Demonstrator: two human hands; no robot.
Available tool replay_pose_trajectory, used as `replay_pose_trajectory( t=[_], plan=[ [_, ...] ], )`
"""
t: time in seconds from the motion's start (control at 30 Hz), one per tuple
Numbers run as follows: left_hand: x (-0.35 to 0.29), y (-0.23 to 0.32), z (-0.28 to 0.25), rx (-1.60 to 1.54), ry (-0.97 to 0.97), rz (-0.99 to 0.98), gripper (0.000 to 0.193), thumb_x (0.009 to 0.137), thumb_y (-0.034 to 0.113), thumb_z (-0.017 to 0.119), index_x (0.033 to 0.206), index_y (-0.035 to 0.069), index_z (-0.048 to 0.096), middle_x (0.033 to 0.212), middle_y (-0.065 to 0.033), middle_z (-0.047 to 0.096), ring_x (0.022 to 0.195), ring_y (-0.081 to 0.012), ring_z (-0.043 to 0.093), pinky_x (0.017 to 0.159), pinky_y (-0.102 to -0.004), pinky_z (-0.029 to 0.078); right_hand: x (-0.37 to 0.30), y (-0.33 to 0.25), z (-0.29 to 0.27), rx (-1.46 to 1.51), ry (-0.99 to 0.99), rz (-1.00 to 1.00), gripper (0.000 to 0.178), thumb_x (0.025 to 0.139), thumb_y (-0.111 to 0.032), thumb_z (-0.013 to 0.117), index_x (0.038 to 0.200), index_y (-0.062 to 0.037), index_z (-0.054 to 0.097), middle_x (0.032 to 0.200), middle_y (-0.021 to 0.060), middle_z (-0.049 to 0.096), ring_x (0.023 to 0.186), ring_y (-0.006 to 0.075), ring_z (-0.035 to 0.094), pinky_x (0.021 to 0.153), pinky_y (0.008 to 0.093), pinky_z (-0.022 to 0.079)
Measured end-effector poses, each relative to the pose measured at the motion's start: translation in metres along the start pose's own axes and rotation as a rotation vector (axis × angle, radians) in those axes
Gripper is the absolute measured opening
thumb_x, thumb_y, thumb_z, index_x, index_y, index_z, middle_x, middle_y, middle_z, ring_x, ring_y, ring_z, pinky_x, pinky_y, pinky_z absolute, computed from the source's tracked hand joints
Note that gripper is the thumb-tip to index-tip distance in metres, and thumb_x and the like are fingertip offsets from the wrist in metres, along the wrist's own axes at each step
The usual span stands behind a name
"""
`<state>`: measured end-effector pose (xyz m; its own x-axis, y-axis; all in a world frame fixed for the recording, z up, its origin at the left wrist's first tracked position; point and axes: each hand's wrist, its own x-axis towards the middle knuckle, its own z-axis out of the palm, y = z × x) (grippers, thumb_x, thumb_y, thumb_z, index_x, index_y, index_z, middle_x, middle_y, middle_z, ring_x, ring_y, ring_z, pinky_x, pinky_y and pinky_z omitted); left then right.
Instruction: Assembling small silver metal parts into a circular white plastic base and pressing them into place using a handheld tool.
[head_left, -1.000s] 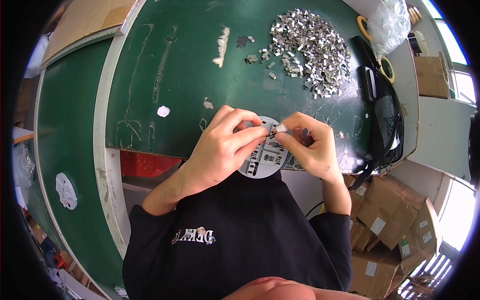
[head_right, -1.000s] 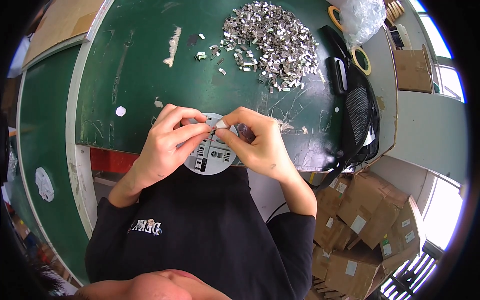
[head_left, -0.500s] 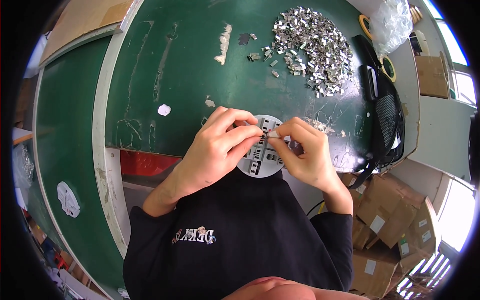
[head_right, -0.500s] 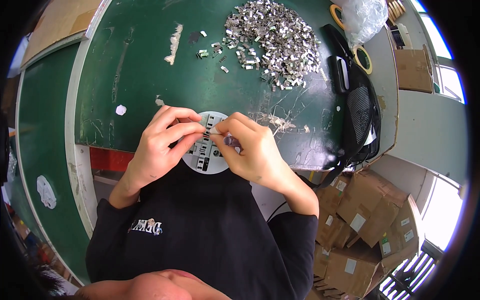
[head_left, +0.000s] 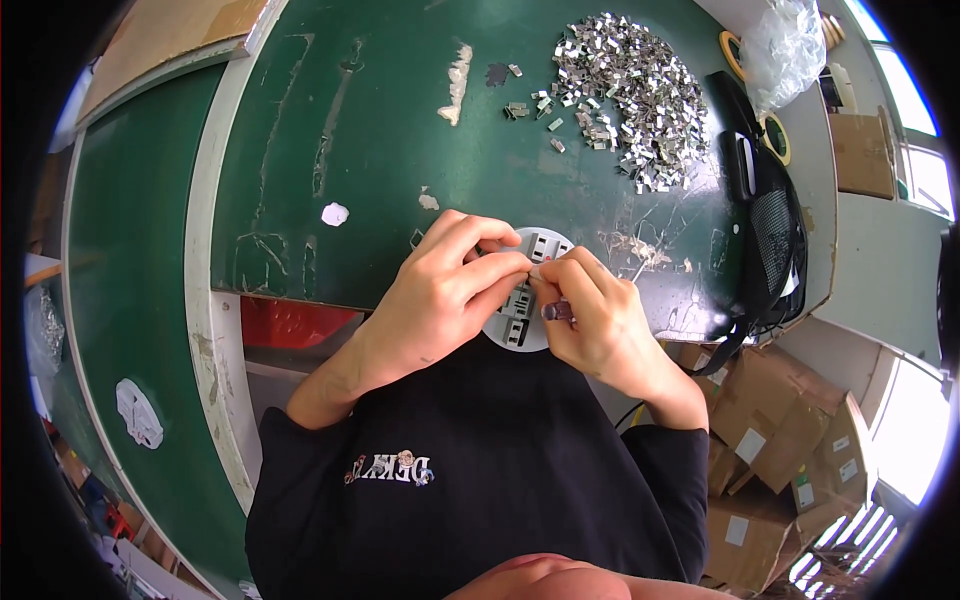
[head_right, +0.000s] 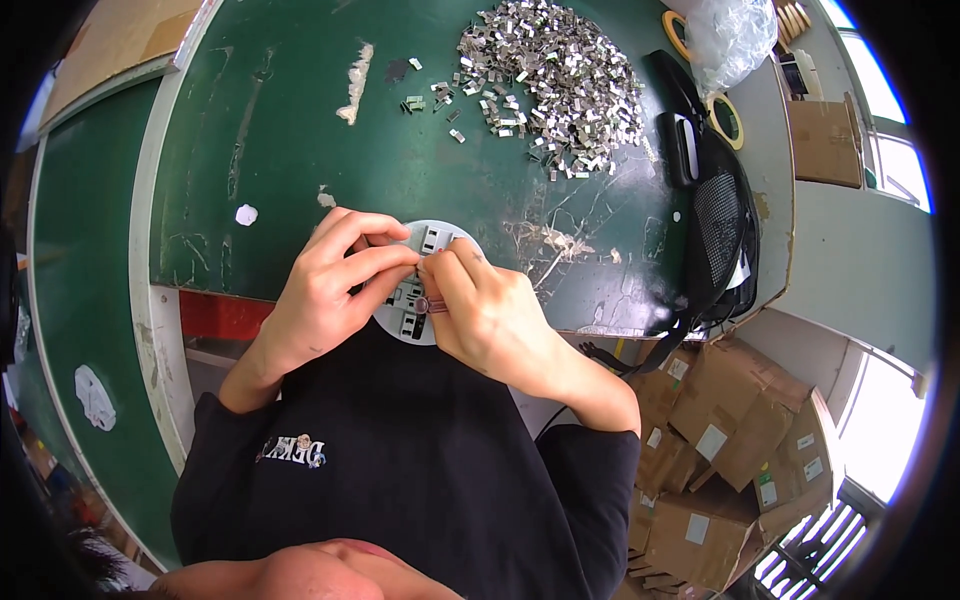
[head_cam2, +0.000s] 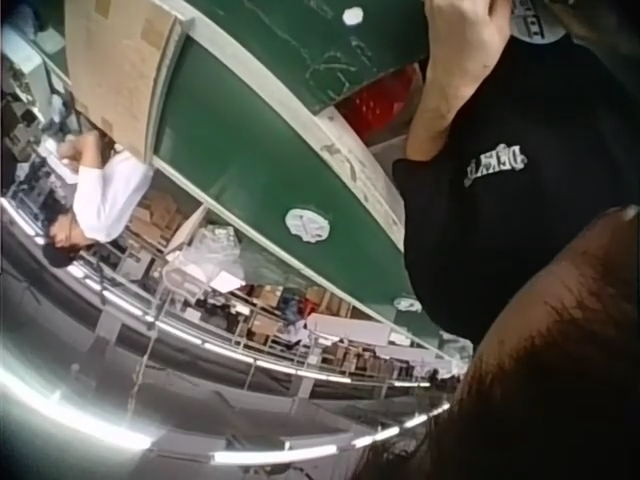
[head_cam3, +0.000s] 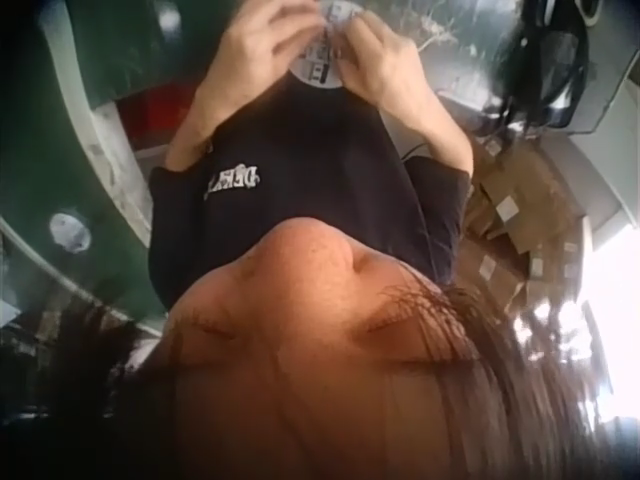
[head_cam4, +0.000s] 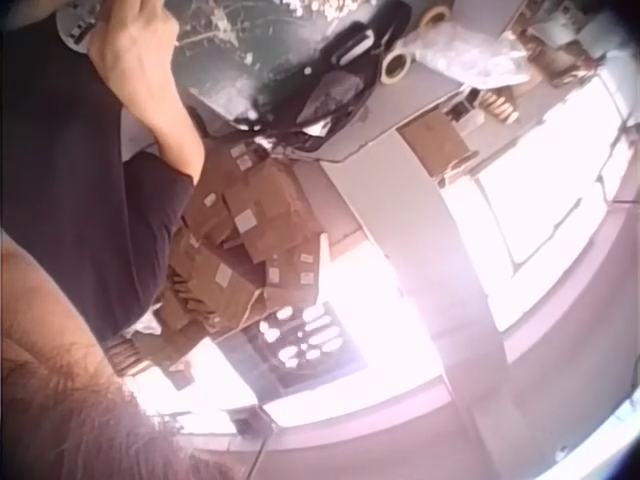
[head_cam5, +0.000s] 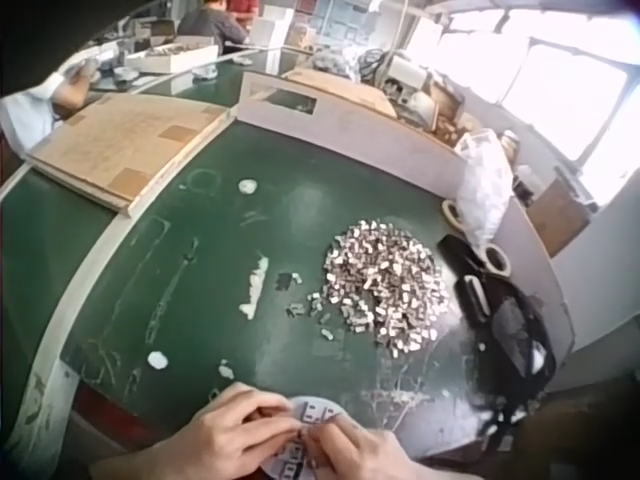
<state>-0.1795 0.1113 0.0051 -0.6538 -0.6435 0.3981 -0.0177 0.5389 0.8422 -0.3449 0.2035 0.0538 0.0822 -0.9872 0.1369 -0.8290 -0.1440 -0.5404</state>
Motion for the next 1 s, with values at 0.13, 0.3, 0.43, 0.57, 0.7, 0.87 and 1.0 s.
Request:
replay_pose_trajectory(
  t=[0.13, 0.3, 0.43, 0.57, 0.7, 0.87, 1.0],
  plan=[
    [-0.001, -0.002, 0.001, 0.001, 0.010, 0.002, 0.020, 0.076, -0.010, 0.072, 0.093, 0.000, 0.072, 0.109, -0.0068, 0.063, 0.081, -0.0168, 0.050, 0.067, -0.0256, 0.044, 0.002, -0.001, -0.004, 0.060, -0.018, 0.036, 0.022, 0.076, 0.012, 0.064, 0.096, 0.0014, 0.060, 0.083, 0.0088, 0.058, 0.056, 0.0196, 0.051, 0.051, 0.0300, 0.044],
    [0.000, -0.002, 0.001, -0.014, 0.027, 0.024, 0.020, 0.075, -0.010, 0.072, 0.093, 0.000, 0.072, 0.109, -0.0066, 0.063, 0.082, -0.0168, 0.050, 0.067, -0.0256, 0.045, 0.004, -0.005, -0.002, 0.034, -0.040, 0.059, 0.023, 0.076, 0.012, 0.062, 0.096, 0.0011, 0.060, 0.083, 0.0087, 0.057, 0.057, 0.0196, 0.051, 0.052, 0.0299, 0.044],
    [-0.001, -0.004, 0.000, -0.002, 0.008, 0.030, 0.020, 0.076, -0.009, 0.071, 0.094, 0.000, 0.071, 0.108, -0.0073, 0.061, 0.084, -0.0180, 0.052, 0.069, -0.0261, 0.047, 0.003, -0.004, -0.001, 0.057, -0.029, 0.065, 0.021, 0.076, 0.012, 0.061, 0.094, 0.0009, 0.060, 0.082, 0.0084, 0.057, 0.057, 0.0191, 0.050, 0.053, 0.0293, 0.043],
    [-0.003, -0.004, 0.000, 0.009, -0.007, 0.034, 0.020, 0.076, -0.009, 0.071, 0.095, 0.000, 0.070, 0.107, -0.0078, 0.059, 0.086, -0.0190, 0.053, 0.070, -0.0267, 0.048, 0.003, -0.004, -0.001, 0.092, -0.022, 0.082, 0.019, 0.077, 0.012, 0.061, 0.093, 0.0009, 0.060, 0.081, 0.0081, 0.057, 0.057, 0.0183, 0.049, 0.053, 0.0287, 0.042],
    [-0.003, -0.005, 0.000, -0.005, 0.010, 0.056, 0.021, 0.076, -0.010, 0.071, 0.095, 0.000, 0.070, 0.107, -0.0073, 0.059, 0.085, -0.0185, 0.052, 0.069, -0.0269, 0.048, 0.004, -0.005, -0.003, 0.084, -0.037, 0.121, 0.016, 0.078, 0.010, 0.061, 0.091, 0.0013, 0.060, 0.080, 0.0077, 0.057, 0.057, 0.0172, 0.048, 0.053, 0.0283, 0.041],
    [-0.006, -0.002, -0.005, -0.018, -0.123, -0.019, 0.043, 0.077, 0.010, 0.079, 0.116, -0.001, 0.064, 0.121, -0.0127, 0.057, 0.103, -0.0255, 0.055, 0.088, -0.0350, 0.050, 0.009, -0.005, -0.009, 0.284, -0.038, 0.256, 0.009, 0.080, 0.007, 0.064, 0.082, -0.0003, 0.061, 0.070, 0.0063, 0.054, 0.056, 0.0138, 0.045, 0.052, 0.0254, 0.038],
    [-0.013, 0.010, -0.004, 0.309, -0.258, 0.045, 0.087, 0.072, 0.036, 0.083, 0.138, -0.006, 0.045, 0.137, -0.0206, 0.047, 0.128, -0.0345, 0.045, 0.111, -0.0512, 0.035, 0.014, -0.003, -0.023, 0.710, 0.194, 0.210, 0.029, 0.092, -0.007, 0.058, 0.063, -0.0068, 0.054, 0.058, 0.0045, 0.048, 0.052, 0.0124, 0.039, 0.050, 0.0240, 0.033]
  ],
)
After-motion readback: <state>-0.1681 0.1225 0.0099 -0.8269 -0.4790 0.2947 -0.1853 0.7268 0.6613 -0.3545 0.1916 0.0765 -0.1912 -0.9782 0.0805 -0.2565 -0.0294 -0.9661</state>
